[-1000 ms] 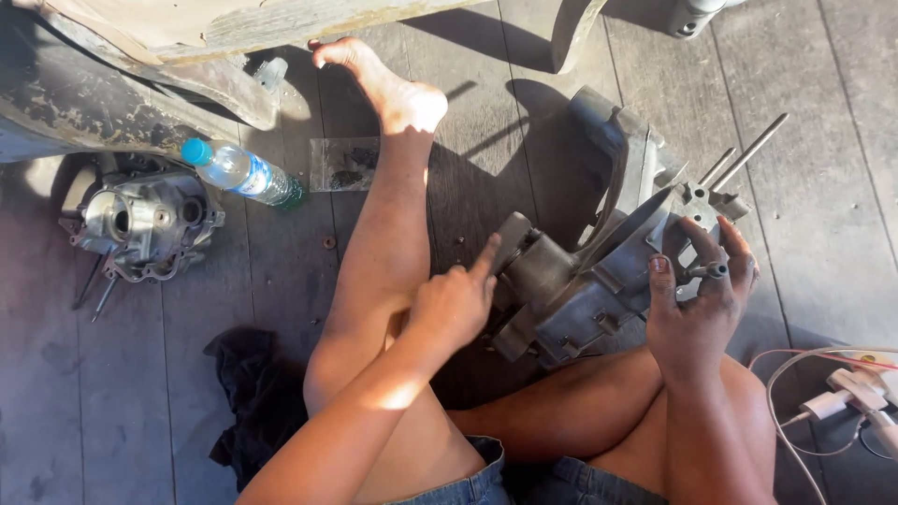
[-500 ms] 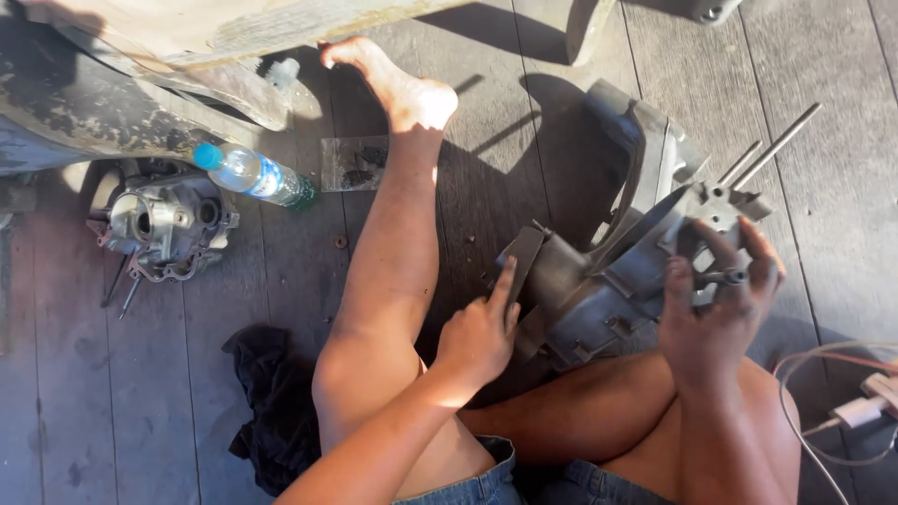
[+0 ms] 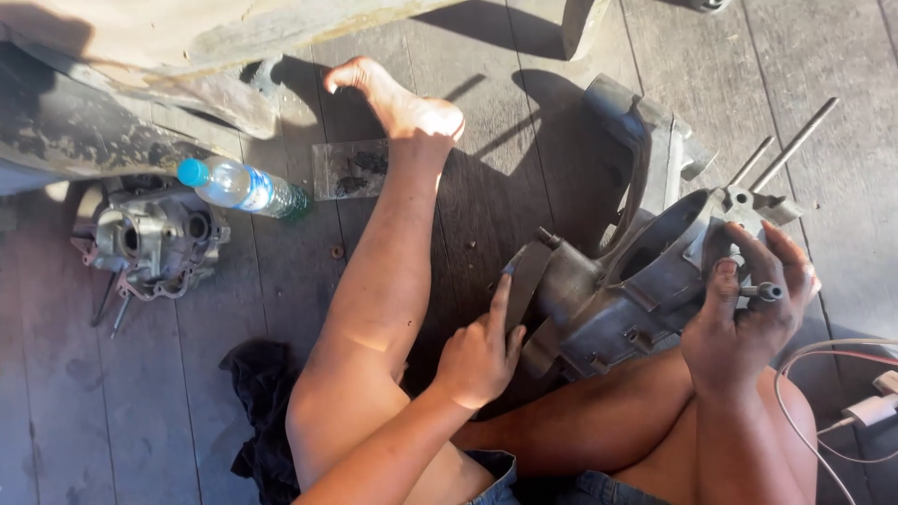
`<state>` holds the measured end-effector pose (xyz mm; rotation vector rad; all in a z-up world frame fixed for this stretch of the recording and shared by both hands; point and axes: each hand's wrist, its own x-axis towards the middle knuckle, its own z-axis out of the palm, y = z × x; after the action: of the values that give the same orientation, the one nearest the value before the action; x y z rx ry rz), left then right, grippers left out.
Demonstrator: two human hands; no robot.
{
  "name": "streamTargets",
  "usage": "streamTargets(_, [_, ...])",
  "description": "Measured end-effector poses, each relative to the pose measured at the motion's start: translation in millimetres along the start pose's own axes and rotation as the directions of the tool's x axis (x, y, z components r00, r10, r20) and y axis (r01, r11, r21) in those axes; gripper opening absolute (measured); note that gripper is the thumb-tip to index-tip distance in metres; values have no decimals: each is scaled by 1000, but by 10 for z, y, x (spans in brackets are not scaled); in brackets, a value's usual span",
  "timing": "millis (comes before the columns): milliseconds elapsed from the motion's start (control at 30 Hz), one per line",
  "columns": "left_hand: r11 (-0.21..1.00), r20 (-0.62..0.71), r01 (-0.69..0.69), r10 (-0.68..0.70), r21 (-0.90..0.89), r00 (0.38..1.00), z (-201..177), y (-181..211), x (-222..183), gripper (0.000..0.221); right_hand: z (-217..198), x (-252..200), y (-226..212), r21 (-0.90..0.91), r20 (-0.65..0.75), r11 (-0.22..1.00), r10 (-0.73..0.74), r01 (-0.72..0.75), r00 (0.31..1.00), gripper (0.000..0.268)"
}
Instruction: Filing the edges of a metal engine component and brushing away the metal shavings.
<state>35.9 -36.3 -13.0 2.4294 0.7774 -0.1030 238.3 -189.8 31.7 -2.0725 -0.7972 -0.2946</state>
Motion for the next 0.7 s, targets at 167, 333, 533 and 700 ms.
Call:
streamTargets(167, [997,208,-73,73,-6,975,-342,308,232,70,4,8,-69,46,10,999,0,-1,1000,31])
streamTargets(333, [995,266,5,-31,98,963,-331,266,393,72,24,0,-15,55,5,998,18,-19,1000,31])
streamTargets(533, [993,253,-52,24,104,967,-412,274,344,69,6,-2,42,66,-17,998,23,-22,1000,37])
streamTargets(700, [999,204,-29,22,36,979,-295,317,164,71,29,-57,76,75,-19,997,-18,20,1000,32])
